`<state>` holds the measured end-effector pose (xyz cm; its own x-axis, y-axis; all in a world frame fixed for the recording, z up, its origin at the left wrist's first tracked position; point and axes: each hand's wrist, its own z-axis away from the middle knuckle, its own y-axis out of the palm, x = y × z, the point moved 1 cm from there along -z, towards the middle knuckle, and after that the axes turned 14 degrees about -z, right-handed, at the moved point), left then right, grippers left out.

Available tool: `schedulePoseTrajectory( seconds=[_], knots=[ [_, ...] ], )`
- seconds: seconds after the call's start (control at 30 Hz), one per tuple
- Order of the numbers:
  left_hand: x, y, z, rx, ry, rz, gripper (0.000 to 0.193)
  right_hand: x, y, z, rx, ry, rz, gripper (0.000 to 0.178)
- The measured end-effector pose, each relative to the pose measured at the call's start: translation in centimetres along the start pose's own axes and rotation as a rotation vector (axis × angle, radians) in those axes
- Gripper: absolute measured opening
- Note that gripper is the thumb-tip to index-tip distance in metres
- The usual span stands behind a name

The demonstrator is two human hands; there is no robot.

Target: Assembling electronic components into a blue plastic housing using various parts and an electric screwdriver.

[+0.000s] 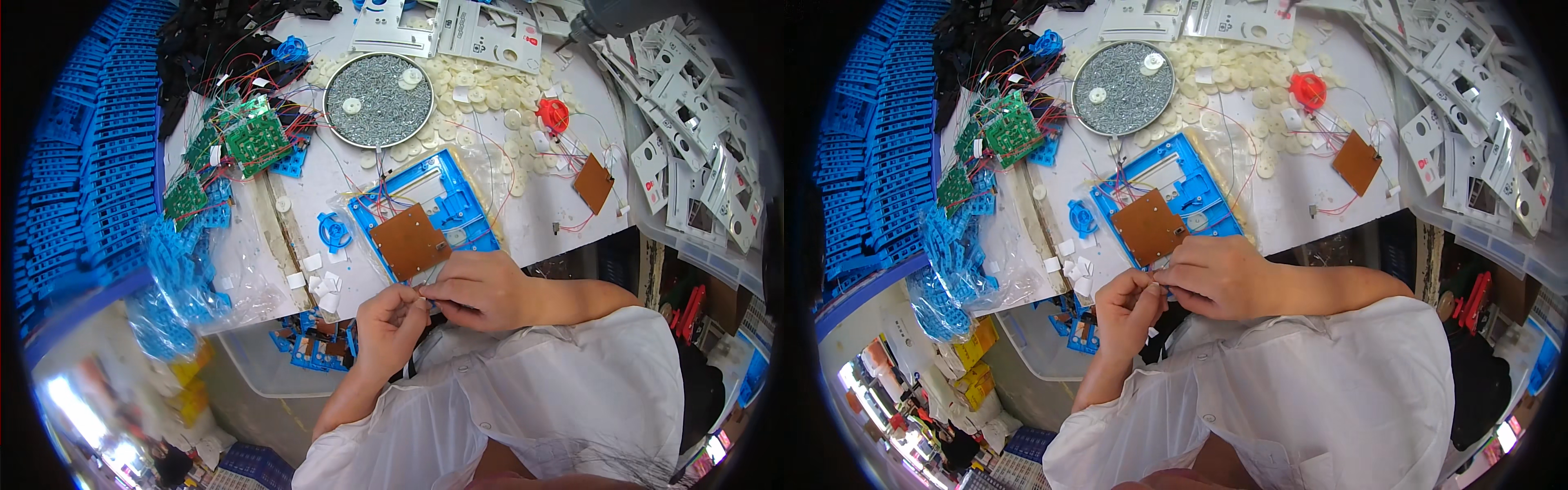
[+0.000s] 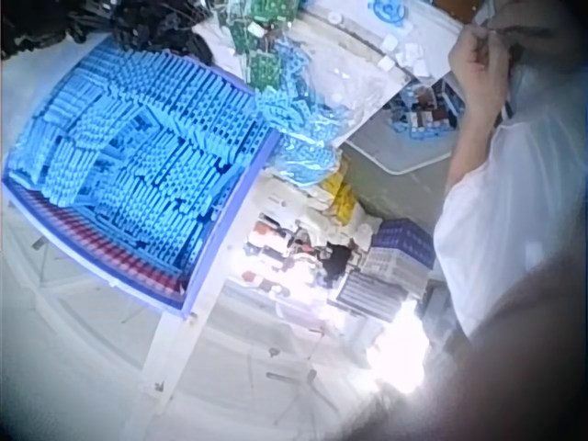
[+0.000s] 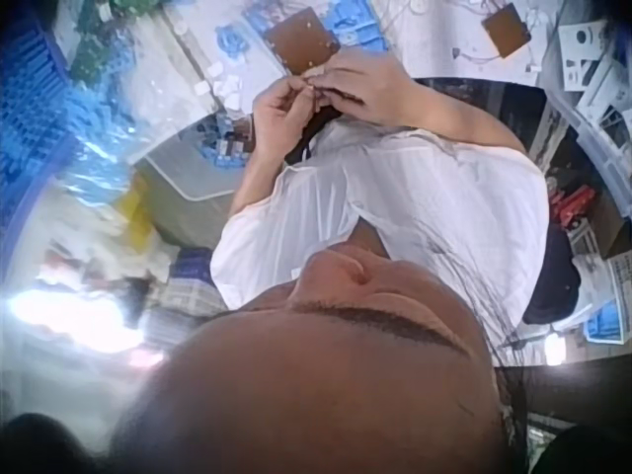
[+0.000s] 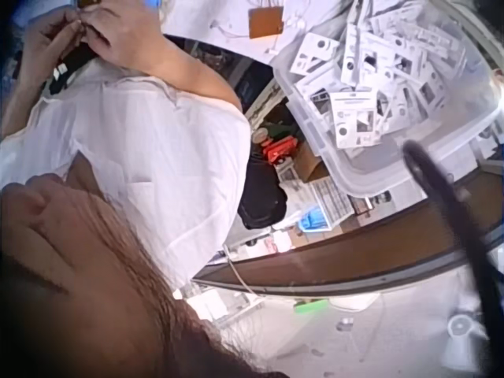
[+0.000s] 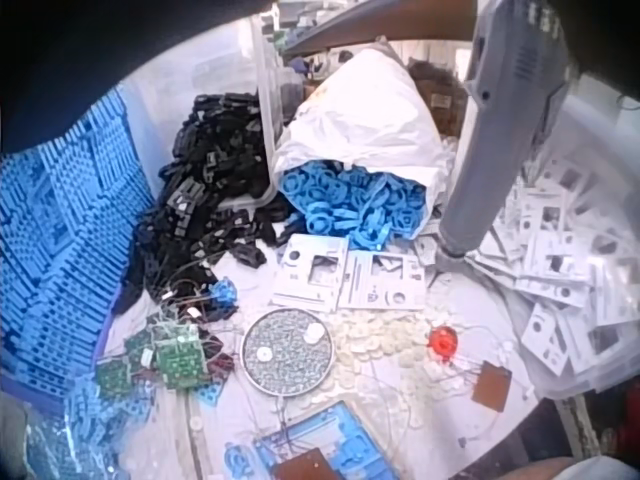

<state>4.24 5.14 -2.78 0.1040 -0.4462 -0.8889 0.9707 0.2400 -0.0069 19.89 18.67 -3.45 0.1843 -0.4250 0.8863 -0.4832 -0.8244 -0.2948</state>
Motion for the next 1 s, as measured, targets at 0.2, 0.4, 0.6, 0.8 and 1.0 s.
schedulePoseTrajectory(
  seconds=[0.2,0.4,0.6,0.8,1.0],
  knots=[
    [0.2,0.0,0.0,-0.049,0.020,-0.037,0.006,0.1,0.0,0.0,-0.010,-0.005,-0.001,0.038],
    [0.4,0.1,-0.1,-0.056,0.076,-0.023,0.006,0.2,0.1,-0.2,-0.075,0.026,-0.053,0.028],
    [0.1,-0.1,-0.2,-0.031,0.059,-0.022,0.006,0.2,0.0,-0.3,-0.094,0.039,-0.070,0.023],
    [-0.7,0.0,-0.3,-0.027,0.033,0.020,0.007,0.2,0.1,-0.3,-0.085,0.047,-0.070,0.023],
    [-0.4,0.1,-0.4,-0.042,0.020,0.020,0.008,0.4,-0.1,-0.5,-0.067,0.039,-0.081,0.026]
  ],
)
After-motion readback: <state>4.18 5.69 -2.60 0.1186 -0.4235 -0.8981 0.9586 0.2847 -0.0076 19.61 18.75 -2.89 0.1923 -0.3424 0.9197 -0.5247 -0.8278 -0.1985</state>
